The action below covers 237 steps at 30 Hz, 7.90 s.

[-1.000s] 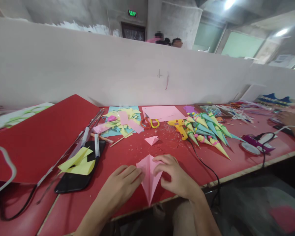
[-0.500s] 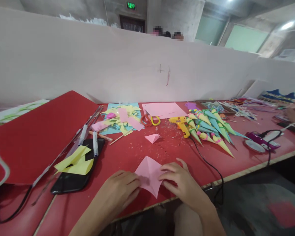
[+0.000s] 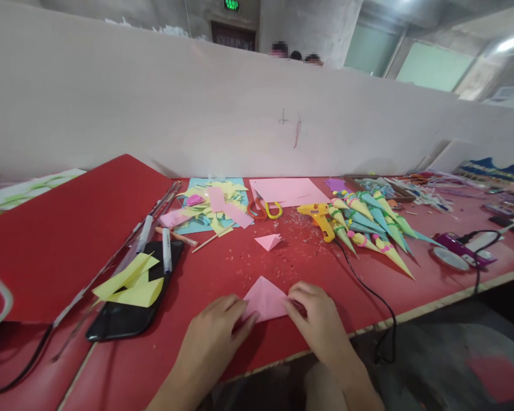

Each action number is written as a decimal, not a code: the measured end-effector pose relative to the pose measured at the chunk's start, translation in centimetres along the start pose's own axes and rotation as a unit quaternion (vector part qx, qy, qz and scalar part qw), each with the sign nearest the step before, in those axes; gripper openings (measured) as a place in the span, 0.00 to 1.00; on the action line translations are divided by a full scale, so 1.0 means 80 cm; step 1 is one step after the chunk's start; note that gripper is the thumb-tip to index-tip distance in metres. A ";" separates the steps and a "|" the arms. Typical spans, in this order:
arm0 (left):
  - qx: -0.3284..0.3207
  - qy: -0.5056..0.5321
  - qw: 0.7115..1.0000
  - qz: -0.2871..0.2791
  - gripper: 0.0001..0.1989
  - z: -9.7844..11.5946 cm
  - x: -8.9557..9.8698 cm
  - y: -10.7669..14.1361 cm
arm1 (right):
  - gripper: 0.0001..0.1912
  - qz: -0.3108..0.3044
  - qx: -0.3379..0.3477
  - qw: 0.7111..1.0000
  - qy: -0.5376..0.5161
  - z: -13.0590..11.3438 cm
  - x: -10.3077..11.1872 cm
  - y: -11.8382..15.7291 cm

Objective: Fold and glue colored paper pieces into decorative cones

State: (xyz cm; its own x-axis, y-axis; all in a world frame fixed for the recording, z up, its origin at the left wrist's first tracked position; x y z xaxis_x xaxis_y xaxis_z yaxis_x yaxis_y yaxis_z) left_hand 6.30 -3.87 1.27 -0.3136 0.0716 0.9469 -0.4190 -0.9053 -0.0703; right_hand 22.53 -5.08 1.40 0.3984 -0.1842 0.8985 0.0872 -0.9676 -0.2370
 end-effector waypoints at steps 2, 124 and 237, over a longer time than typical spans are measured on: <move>0.033 -0.017 0.999 -0.001 0.14 0.001 0.001 -0.002 | 0.12 -0.003 -0.023 0.999 0.028 -0.002 -0.004 -0.001; -0.219 -0.130 0.947 0.194 0.10 0.026 0.078 -0.021 | 0.08 0.015 0.180 0.979 -0.097 -0.067 0.020 -0.051; -0.136 0.109 0.980 0.096 0.14 -0.002 0.049 -0.012 | 0.05 0.072 0.177 0.977 -0.099 -0.063 0.003 -0.035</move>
State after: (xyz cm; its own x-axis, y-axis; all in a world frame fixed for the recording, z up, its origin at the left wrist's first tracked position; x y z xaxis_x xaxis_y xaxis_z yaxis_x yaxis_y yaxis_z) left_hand 5.33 -2.62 4.99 -0.5712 0.0261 0.8204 -0.5370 -0.7678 -0.3494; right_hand 17.76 -3.27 4.11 0.5946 -0.2429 0.7665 0.3137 -0.8077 -0.4993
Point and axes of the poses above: each hand's wrist, its own y-axis away from the middle knuckle, its own x-axis out of the back of the hand, z = x × y, the point moved 5 cm from there along -y, towards the middle knuckle, and after that the axes turned 10 degrees about y, right-handed, at the moved point
